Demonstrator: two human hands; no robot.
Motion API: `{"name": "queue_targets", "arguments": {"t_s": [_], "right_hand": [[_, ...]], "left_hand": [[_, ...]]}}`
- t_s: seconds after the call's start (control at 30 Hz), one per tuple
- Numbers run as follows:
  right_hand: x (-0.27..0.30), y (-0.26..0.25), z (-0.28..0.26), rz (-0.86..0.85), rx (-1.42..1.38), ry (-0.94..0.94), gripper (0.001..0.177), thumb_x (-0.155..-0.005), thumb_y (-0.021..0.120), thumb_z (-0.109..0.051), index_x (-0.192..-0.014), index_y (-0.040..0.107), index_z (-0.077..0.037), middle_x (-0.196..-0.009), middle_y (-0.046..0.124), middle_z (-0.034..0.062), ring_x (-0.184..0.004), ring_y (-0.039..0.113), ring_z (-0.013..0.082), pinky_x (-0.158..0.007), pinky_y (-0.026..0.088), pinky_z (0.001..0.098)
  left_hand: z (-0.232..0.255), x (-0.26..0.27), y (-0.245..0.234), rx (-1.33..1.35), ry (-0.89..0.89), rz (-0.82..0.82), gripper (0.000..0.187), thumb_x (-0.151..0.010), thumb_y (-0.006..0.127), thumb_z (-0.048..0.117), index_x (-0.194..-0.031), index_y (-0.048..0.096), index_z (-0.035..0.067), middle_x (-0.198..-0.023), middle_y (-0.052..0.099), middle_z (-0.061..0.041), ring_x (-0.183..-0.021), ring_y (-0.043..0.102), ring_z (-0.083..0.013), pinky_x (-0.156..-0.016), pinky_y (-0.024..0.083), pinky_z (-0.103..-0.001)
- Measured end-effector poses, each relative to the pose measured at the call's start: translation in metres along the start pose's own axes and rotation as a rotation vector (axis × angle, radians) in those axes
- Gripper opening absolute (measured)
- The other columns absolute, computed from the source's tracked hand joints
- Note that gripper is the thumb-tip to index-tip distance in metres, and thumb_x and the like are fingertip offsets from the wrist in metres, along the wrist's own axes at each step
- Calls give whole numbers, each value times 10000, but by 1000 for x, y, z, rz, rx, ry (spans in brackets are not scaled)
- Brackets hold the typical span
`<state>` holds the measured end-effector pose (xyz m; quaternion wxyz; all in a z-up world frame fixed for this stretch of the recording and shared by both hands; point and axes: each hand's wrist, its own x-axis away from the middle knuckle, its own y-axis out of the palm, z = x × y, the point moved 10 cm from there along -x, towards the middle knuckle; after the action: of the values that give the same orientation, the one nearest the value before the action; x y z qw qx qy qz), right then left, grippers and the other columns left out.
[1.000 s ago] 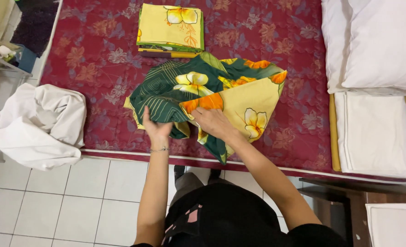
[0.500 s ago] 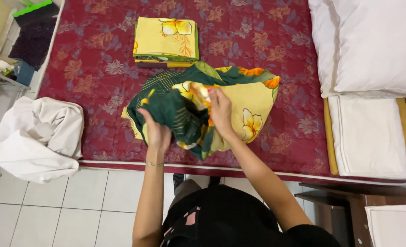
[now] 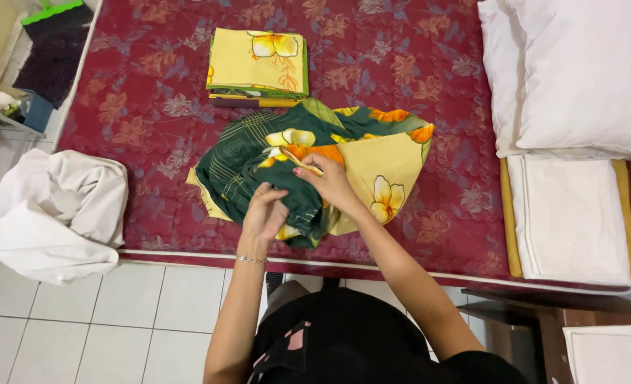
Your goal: Folding multiple pieces of patterned bed linens and pillowcases on a bed.
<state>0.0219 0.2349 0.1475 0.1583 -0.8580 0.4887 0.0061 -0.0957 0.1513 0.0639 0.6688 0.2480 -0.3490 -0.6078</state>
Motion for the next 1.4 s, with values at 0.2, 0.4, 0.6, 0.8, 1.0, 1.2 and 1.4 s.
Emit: {"name": "queue_targets", "arguments": {"t_s": [0.2, 0.4, 0.6, 0.8, 1.0, 1.2, 1.4], "right_hand": [[9, 6, 53, -50, -510, 215, 113, -1008, 685, -122, -1048, 623, -36, -1007, 637, -3, -982, 583, 83, -885, 463, 247], [26, -30, 43, 56, -742, 309, 203, -1006, 632, -134, -1188, 621, -45, -1087, 656, -7, -1056, 598, 79, -959, 460, 236], [45, -16, 47, -32, -487, 266, 283, -995, 683, -105, -1263, 627, -31, -1020, 658, -10, -930, 589, 69, -839, 464, 228], [44, -53, 15, 39, -275, 28, 138, -1051, 677, -116, -1126, 672, 0, -1046, 687, 15, -944, 623, 93, -843, 500, 223], [63, -182, 27, 490, -606, 76, 173, -1113, 511, -208, -1145, 594, -60, -997, 625, 22, -833, 618, 119, -746, 561, 309], [129, -296, 36, 810, -644, -147, 158, -1121, 521, -123, -1193, 607, -13, -1088, 664, 90, -977, 685, 204, -895, 595, 368], [228, -349, 34, 1040, -561, -68, 268, -1103, 610, -175, -1295, 610, 12, -1188, 694, 111, -1074, 708, 243, -934, 616, 401]], "left_hand": [[-16, 10, 27, 606, -126, 107, 446, -921, 692, 248, -1269, 633, -24, -1241, 696, -176, -1125, 666, -336, -995, 507, -494], [-18, 22, 3, 408, -99, 53, 402, -964, 700, 153, -1295, 592, -47, -1298, 667, -160, -1182, 676, -297, -1068, 528, -467], [-20, 33, 22, 192, -124, 57, 341, -896, 715, 61, -1206, 628, -49, -1132, 733, -156, -1012, 734, -267, -921, 591, -426], [3, 33, 7, 143, -50, 85, 268, -949, 717, 83, -1140, 651, -92, -1052, 733, -196, -876, 752, -274, -794, 632, -400], [115, 73, -12, 257, 322, 215, 423, -959, 684, 169, -1317, 610, -44, -1303, 668, -171, -1188, 658, -297, -1079, 513, -443], [176, 126, -35, 362, 557, 182, 467, -972, 674, 190, -1386, 584, -6, -1438, 621, -146, -1383, 560, -300, -1249, 392, -476], [194, 179, -108, 371, 653, 214, 417, -1007, 683, 183, -1367, 600, -10, -1436, 627, -144, -1381, 579, -299, -1268, 400, -489]]}}
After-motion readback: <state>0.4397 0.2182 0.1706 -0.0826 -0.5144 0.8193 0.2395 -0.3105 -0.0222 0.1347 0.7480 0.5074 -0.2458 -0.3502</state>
